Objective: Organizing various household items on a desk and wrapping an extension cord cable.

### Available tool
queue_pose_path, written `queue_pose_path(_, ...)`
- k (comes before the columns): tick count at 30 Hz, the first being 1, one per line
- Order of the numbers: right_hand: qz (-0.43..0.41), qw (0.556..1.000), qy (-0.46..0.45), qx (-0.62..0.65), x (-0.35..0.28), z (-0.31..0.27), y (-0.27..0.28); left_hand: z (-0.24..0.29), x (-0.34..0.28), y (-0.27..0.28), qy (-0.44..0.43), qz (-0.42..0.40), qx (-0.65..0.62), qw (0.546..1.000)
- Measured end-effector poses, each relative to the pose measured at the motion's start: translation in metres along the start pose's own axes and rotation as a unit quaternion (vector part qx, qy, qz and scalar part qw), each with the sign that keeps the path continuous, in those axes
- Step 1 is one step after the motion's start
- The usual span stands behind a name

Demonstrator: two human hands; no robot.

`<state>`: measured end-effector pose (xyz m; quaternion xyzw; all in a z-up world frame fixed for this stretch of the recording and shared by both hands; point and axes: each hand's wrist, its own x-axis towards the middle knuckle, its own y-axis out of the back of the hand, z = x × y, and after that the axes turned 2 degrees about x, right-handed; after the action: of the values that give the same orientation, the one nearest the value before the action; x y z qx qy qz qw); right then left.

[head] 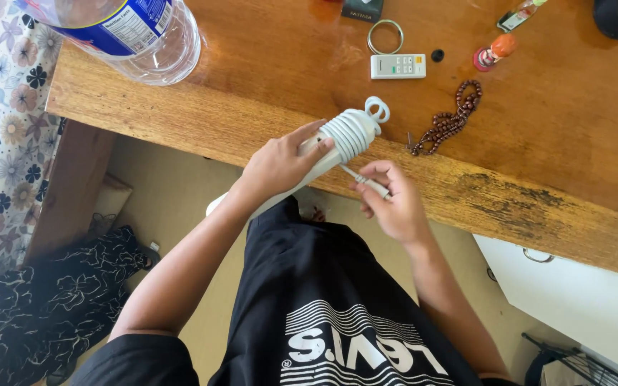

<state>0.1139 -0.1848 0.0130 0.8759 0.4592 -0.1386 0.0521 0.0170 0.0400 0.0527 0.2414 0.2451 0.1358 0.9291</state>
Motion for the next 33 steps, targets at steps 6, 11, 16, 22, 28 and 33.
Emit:
queue_pose_path(6,-0.046,0.995,0.087,0.012,0.008,-0.033,0.003,0.019,-0.011,-0.008,-0.003,0.056,0.089,0.994)
queue_pose_path(11,0.093,0.959,0.148,-0.224,0.031,-0.031,-0.011,0.007,-0.006,-0.024,-0.009,0.090,0.098,0.991)
queue_pose_path(16,0.126,0.884,0.262,-0.366,0.035,-0.025,-0.031,-0.015,0.006,-0.034,-0.024,0.103,0.101,0.989)
queue_pose_path(22,0.107,0.772,0.291,-0.556,0.053,-0.038,-0.021,-0.007,-0.001,-0.006,-0.087,0.096,0.156,0.979)
queue_pose_path(28,-0.093,0.805,0.255,-0.527,0.084,-0.062,-0.012,-0.023,0.014,0.020,-0.208,0.014,0.246,0.947)
queue_pose_path(33,-0.104,0.822,0.224,-0.513,0.098,-0.085,-0.016,-0.002,0.004,0.059,-0.209,0.034,0.253,0.944)
